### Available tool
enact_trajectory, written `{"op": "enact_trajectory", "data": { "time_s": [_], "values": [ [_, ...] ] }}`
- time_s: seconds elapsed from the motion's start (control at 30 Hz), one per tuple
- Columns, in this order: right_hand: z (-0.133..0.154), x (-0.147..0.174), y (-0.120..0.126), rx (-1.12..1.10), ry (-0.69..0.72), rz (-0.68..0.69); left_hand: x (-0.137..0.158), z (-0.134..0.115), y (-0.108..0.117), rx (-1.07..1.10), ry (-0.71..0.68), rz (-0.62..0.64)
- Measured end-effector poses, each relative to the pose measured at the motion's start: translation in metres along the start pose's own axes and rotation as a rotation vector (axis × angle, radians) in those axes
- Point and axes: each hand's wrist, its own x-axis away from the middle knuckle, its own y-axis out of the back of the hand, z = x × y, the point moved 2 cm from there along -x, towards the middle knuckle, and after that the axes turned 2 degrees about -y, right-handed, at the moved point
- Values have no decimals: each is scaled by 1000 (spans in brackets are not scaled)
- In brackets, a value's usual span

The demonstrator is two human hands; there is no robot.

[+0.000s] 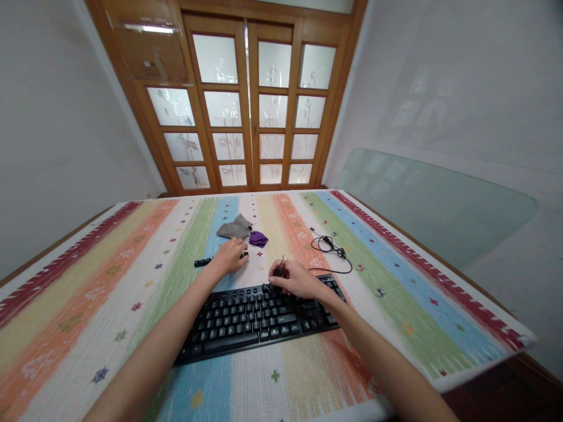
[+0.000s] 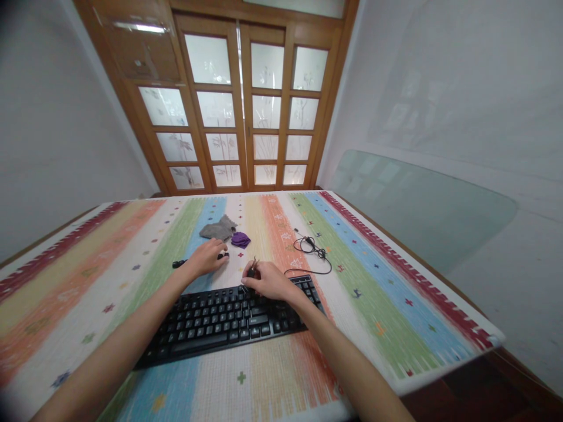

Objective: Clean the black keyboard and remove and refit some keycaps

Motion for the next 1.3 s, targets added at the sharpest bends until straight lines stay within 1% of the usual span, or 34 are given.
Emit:
{"op": "enact_trajectory", "data": {
  "time_s": [0.13, 0.27, 0.4, 0.53, 0.67, 0.8, 1.07, 1.2, 1.3],
  "values": [
    [-2, 1, 0, -17, 13, 7, 14, -13, 6, 80, -43, -43],
    [-6, 2, 0, -70, 16, 4, 36, -31, 8, 225, -97, -72],
    [-9, 1, 0, -60, 34, -31, 59, -51, 9, 287, -112, -30],
    [-7, 1, -5, -80, -1, -52, 71, -62, 7, 332, -98, 8],
    [-8, -2, -12, -200, -20, -98, 73, -64, 3, 387, -85, 21],
    [-11, -3, -15, -220, -27, -123, 72, -62, 0, 459, -60, 34],
    [-10, -3, -17, -115, -5, -89, 72, -62, -2, 476, -30, 35],
    [-6, -3, -20, -60, -13, -102, 71, -62, -4, 484, -17, 33],
    [2, -3, -20, 53, 37, -70, 70, -61, -4, 482, -12, 27]
  ]
}}
